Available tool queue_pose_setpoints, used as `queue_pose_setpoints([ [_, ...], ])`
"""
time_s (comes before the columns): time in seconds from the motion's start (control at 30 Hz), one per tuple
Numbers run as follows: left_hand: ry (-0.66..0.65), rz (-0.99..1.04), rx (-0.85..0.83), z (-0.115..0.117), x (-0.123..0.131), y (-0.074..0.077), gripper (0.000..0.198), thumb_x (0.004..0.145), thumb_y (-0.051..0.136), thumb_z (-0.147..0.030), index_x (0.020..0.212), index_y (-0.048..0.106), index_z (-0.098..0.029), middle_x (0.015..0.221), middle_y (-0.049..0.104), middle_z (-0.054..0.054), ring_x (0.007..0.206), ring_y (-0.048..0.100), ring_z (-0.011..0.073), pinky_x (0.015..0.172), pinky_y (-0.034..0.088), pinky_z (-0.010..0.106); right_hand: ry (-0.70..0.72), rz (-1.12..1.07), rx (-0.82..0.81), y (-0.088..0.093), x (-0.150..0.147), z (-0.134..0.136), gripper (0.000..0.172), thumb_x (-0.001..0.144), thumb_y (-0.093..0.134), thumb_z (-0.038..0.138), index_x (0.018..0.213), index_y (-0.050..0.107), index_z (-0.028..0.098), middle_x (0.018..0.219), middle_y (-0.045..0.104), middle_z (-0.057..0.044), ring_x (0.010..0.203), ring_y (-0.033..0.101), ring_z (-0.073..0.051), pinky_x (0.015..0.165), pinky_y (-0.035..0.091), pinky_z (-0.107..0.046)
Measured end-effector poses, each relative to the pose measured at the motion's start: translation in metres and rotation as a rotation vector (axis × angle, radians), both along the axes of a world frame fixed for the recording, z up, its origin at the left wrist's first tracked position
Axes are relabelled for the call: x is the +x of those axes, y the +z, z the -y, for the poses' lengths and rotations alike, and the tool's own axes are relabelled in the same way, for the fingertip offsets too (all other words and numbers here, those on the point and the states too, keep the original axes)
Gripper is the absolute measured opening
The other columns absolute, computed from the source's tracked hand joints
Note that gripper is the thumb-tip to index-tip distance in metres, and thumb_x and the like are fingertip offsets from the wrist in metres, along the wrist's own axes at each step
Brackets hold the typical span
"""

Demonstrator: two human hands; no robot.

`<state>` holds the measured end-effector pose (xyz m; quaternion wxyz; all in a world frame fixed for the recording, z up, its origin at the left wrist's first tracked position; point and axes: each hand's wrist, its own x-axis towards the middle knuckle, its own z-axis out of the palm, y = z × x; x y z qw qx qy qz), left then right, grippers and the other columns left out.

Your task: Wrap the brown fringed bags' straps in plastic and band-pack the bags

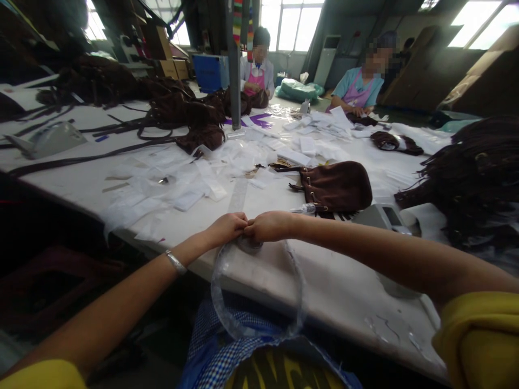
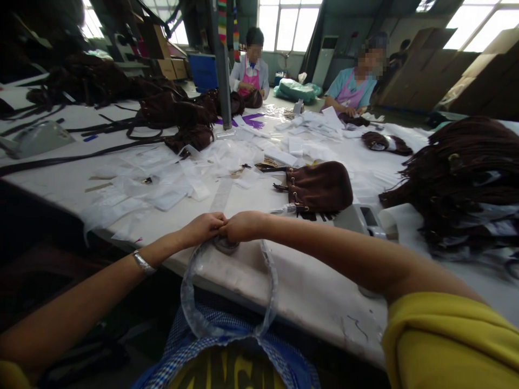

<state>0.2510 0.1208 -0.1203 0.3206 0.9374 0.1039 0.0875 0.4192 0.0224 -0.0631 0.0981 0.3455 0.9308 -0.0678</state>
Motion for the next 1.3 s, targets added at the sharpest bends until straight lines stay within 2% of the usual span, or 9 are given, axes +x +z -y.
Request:
queue_pose_setpoints([
  [0.13,-0.027,0.006,-0.034,-0.001,-0.001,0.003,0.022,0.087,0.056,-0.026,0.077,0.074,-0.022,0.086,0.066,0.002,0.080,0.062,0.0154,0.073,0.045,0.022,0.086,0.131,-0.038,0.003,-0.003,-0.007,0.025,0.086,0.054,0.001,0.078,0.072,0.017,0.112,0.069,-0.004,0.093,0.062,-0.016,0.076,0.046,-0.028],
  [0.23,-0.006,0.006,-0.049,-0.002,-0.002,0.003,0.019,0.085,0.057,-0.022,0.074,0.073,-0.021,0.084,0.067,0.002,0.080,0.063,0.0160,0.072,0.045,0.023,0.103,0.112,-0.071,-0.003,-0.008,-0.015,0.023,0.086,0.056,0.002,0.077,0.072,0.017,0.108,0.069,-0.004,0.087,0.062,-0.016,0.075,0.046,-0.029],
  [0.33,0.046,0.019,-0.048,-0.002,-0.004,0.000,0.018,0.084,0.057,-0.019,0.076,0.073,-0.019,0.084,0.068,0.003,0.079,0.063,0.0169,0.072,0.045,0.024,0.131,0.062,-0.104,-0.005,-0.006,-0.022,0.022,0.086,0.059,0.003,0.078,0.071,0.018,0.103,0.070,-0.003,0.091,0.062,-0.017,0.077,0.046,-0.028],
  [0.53,0.031,0.054,-0.068,0.000,-0.006,-0.001,0.020,0.087,0.057,-0.020,0.086,0.076,-0.021,0.086,0.069,0.003,0.080,0.064,0.0155,0.074,0.045,0.023,-0.051,-0.072,-0.054,0.012,0.012,-0.020,0.020,0.098,0.051,0.023,0.112,0.066,0.023,0.114,0.067,-0.004,0.097,0.062,-0.017,0.083,0.046,-0.028],
  [0.7,0.002,0.048,-0.076,0.001,-0.005,0.002,0.018,0.089,0.061,-0.026,0.091,0.078,-0.020,0.090,0.070,0.004,0.082,0.065,0.0152,0.075,0.046,0.022,0.237,0.117,-0.063,0.008,0.019,-0.014,0.019,0.097,0.051,0.014,0.100,0.069,0.018,0.117,0.066,-0.007,0.100,0.060,-0.019,0.074,0.046,-0.028],
  [0.9,0.063,0.042,-0.090,-0.002,-0.005,-0.002,0.018,0.088,0.065,-0.024,0.100,0.077,-0.019,0.095,0.073,0.005,0.087,0.068,0.0167,0.078,0.047,0.023,0.199,0.132,-0.021,-0.006,0.023,-0.017,0.019,0.098,0.049,0.014,0.100,0.069,0.015,0.106,0.066,-0.008,0.087,0.059,-0.016,0.066,0.044,-0.028],
  [1.07,0.115,0.070,-0.136,0.002,-0.014,-0.005,0.019,0.089,0.063,-0.026,0.102,0.077,-0.021,0.100,0.075,0.003,0.093,0.068,0.0167,0.084,0.048,0.023,0.329,0.141,0.057,-0.012,0.022,-0.016,0.028,0.101,0.042,0.014,0.093,0.068,0.014,0.107,0.066,-0.009,0.088,0.060,-0.017,0.069,0.043,-0.030],
  [1.2,0.147,0.062,-0.174,0.011,-0.030,-0.005,0.026,0.093,0.057,-0.026,0.114,0.072,-0.023,0.112,0.073,0.003,0.103,0.066,0.0172,0.092,0.047,0.026,0.210,0.083,0.130,-0.014,0.023,-0.007,0.028,0.102,0.041,0.020,0.094,0.067,0.013,0.094,0.067,-0.007,0.080,0.058,-0.016,0.068,0.041,-0.029],
  [1.3,0.214,0.063,-0.158,0.020,-0.038,-0.005,0.027,0.093,0.056,-0.024,0.114,0.072,-0.022,0.110,0.073,0.003,0.101,0.066,0.0173,0.091,0.048,0.026,0.125,0.054,0.133,-0.013,0.022,0.003,0.028,0.103,0.042,0.022,0.095,0.067,0.015,0.092,0.067,-0.006,0.078,0.057,-0.015,0.067,0.039,-0.028],
])
